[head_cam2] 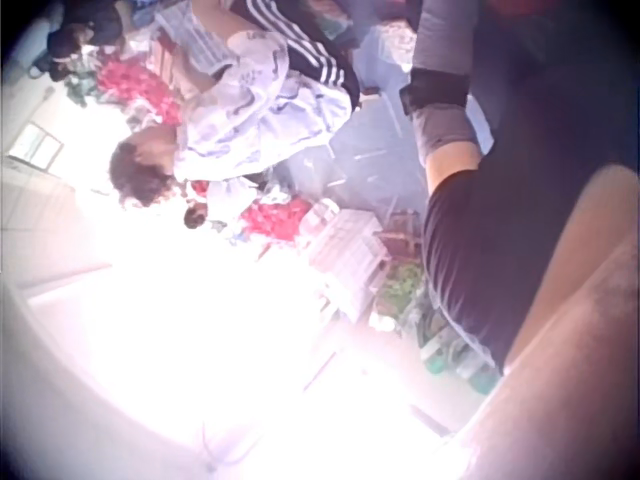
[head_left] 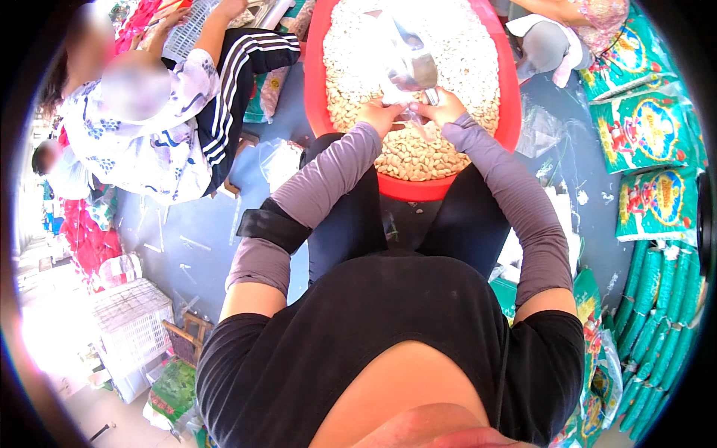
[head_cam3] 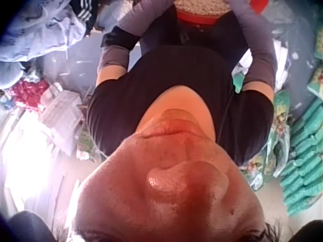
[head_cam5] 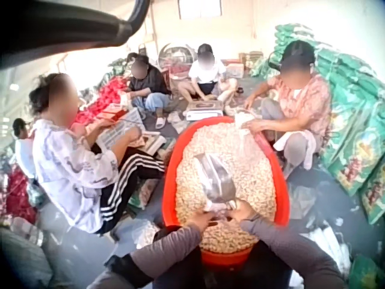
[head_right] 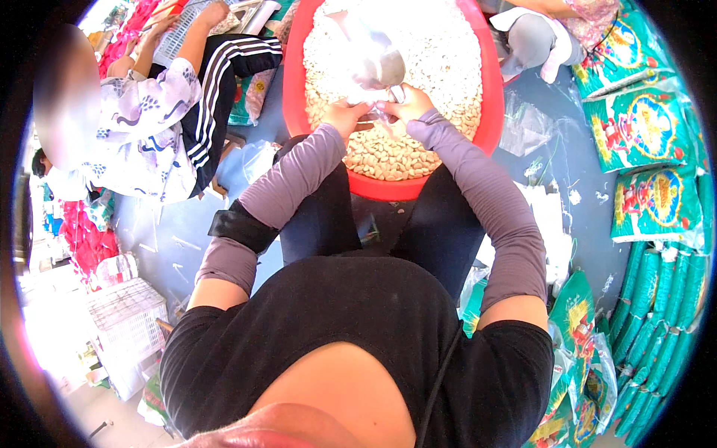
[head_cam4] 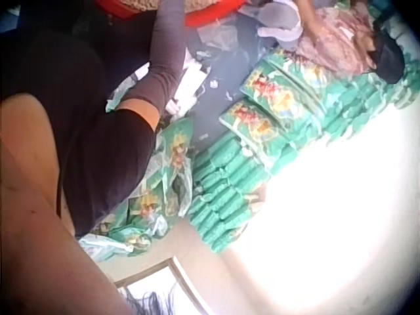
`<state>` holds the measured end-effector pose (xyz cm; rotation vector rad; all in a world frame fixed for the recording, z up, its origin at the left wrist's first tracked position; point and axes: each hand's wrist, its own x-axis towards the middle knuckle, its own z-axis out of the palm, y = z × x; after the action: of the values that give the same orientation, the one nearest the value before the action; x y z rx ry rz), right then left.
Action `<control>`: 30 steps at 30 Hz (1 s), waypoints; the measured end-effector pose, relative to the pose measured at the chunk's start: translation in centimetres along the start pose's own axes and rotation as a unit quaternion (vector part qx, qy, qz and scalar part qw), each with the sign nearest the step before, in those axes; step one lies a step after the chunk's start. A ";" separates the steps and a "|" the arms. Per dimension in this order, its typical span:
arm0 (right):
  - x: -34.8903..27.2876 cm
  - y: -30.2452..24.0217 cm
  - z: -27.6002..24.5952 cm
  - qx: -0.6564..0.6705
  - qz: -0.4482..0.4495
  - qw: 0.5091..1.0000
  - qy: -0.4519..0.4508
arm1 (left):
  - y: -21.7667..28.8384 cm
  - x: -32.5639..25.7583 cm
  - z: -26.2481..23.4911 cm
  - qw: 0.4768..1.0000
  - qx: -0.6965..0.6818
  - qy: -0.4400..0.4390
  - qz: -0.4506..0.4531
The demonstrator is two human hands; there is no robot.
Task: The person scoops peanuts from a large red basin into clear plastic bags using a metal scoop. They then place the filled bags on the floor and occasionally gather spilled peanuts from the floor back into the basin.
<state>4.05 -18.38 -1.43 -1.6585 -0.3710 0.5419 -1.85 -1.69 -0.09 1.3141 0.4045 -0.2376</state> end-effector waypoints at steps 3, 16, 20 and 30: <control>0.1 -1.2 0.6 -0.041 -0.008 0.993 0.111 | 0.5 0.3 -1.1 0.998 0.038 0.045 0.007; 0.5 2.3 -8.6 -0.130 0.024 0.985 0.109 | 0.8 2.1 -3.3 0.910 0.388 0.003 0.146; 0.5 -0.4 -5.0 0.025 0.014 0.999 0.017 | -1.0 2.5 -0.9 0.925 0.368 0.018 0.093; 0.2 -1.0 -9.2 -0.038 0.191 0.980 0.040 | 2.7 1.7 -4.7 0.916 0.353 0.033 0.188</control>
<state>9.28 -25.80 0.40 -1.8308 -0.0100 0.7499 0.07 3.64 0.64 2.0849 0.1054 -0.0035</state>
